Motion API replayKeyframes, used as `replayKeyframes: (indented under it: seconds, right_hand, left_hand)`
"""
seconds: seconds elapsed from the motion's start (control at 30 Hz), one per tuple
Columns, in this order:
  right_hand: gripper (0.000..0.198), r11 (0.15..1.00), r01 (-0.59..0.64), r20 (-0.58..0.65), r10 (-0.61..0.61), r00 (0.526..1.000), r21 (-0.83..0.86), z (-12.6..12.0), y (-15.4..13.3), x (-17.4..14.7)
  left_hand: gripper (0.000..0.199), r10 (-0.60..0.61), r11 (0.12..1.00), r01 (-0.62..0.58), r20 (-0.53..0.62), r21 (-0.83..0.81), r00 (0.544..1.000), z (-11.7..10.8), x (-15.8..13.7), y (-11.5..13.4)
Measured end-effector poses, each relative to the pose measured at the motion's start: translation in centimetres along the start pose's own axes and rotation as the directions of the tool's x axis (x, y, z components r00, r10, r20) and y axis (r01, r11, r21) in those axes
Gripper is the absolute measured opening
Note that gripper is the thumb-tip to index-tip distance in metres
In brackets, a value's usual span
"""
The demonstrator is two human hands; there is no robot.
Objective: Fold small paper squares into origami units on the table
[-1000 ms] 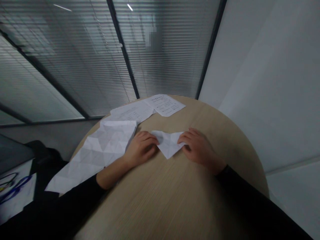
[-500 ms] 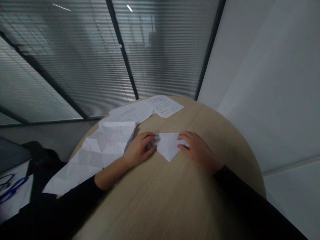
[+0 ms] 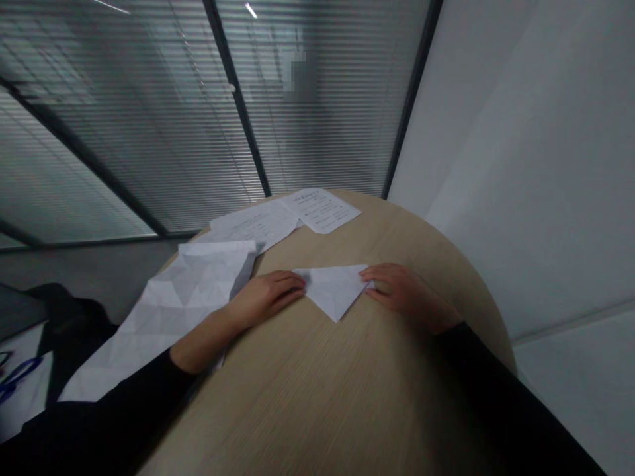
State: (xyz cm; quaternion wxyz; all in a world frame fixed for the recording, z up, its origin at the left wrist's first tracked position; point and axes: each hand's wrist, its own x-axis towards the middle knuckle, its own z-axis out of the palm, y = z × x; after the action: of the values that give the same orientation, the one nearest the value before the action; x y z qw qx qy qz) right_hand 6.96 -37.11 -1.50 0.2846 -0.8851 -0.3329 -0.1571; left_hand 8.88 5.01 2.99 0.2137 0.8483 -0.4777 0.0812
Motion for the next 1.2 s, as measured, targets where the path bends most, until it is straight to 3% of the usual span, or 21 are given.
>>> replayKeyframes:
  seconds: [0.2, 0.37, 0.5, 0.7, 0.8, 0.93, 1.2]
  right_hand:
    - [0.024, 0.997, -0.003, 0.012, 0.004, 1.000, -0.075, -0.4, -0.7, 0.4]
    - [0.017, 0.999, -0.034, 0.014, 0.033, 0.999, 0.038, 0.1, 0.1, 0.7]
    - [0.011, 0.987, -0.124, -0.041, 0.129, 0.991, 0.103, 1.3, 1.1, 0.9]
    - [0.045, 0.992, -0.114, -0.039, 0.116, 0.992, 0.059, 2.2, 1.3, 1.3]
    - [0.045, 0.994, -0.080, 0.007, 0.080, 0.997, 0.070, 2.2, 1.2, 1.5]
    - [0.043, 0.995, -0.061, 0.024, 0.059, 0.998, 0.085, 1.9, 0.9, 2.0]
    - [0.064, 0.989, -0.010, 0.090, -0.004, 0.996, 0.151, 1.2, -0.7, 3.1]
  left_hand:
    - [0.032, -0.001, 1.000, 0.001, -0.013, -0.007, 1.000, 0.0, 0.2, 0.1]
    - [0.027, -0.089, 0.992, 0.082, -0.078, -0.091, 0.993, 0.8, 0.5, -0.1]
    - [0.019, -0.170, 0.982, 0.162, -0.074, -0.102, 0.983, 1.4, 0.6, -0.1]
    - [0.044, -0.217, 0.976, 0.209, -0.156, -0.067, 0.963, 1.8, 0.5, -0.1]
    - [0.057, -0.217, 0.975, 0.210, -0.124, -0.065, 0.968, 1.8, 0.4, -0.2]
    - [0.059, -0.202, 0.976, 0.193, -0.084, -0.101, 0.976, 1.8, 0.3, -0.4]
    - [0.067, -0.240, 0.949, 0.199, -0.150, -0.244, 0.959, 2.0, -0.2, -1.3]
